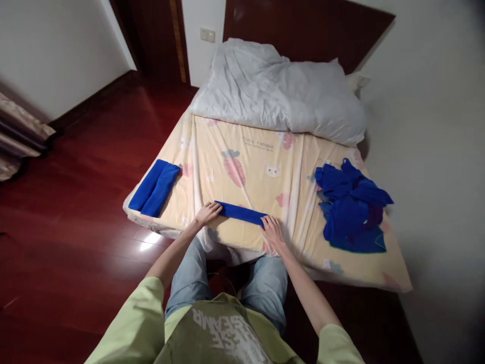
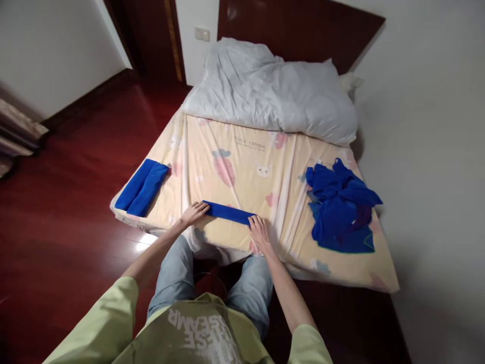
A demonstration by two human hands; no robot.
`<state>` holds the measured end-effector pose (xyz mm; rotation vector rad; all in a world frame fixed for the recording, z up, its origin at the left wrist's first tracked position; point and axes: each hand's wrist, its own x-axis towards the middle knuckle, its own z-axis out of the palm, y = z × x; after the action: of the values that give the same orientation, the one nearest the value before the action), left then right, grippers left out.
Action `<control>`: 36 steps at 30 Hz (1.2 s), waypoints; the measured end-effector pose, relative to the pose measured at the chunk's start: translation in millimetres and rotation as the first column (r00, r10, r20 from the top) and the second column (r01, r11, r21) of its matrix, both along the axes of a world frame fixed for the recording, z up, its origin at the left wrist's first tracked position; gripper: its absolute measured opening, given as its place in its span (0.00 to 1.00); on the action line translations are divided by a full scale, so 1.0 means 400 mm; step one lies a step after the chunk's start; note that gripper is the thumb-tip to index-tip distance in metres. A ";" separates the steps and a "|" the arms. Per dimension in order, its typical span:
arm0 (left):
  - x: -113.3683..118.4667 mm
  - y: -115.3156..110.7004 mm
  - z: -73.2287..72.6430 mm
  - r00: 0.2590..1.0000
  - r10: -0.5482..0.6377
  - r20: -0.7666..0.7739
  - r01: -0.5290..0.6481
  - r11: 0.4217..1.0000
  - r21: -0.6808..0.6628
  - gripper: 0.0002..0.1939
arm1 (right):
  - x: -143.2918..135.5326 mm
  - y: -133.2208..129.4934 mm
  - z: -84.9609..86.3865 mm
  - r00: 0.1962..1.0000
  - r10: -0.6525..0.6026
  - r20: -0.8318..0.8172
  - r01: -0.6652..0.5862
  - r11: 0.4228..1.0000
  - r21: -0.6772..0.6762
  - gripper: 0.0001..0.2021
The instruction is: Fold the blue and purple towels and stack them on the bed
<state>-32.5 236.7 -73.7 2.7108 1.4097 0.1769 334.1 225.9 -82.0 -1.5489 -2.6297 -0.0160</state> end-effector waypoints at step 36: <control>-0.428 -0.318 -0.116 0.779 0.546 0.309 -0.609 0.776 0.164 0.28 | -1.038 0.456 0.039 0.887 0.369 -0.278 -0.442 0.854 -0.274 0.26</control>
<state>-203.6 109.6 -120.1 2.1968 2.2244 0.7543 -80.9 408.1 -66.3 -0.9448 -2.8192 0.6183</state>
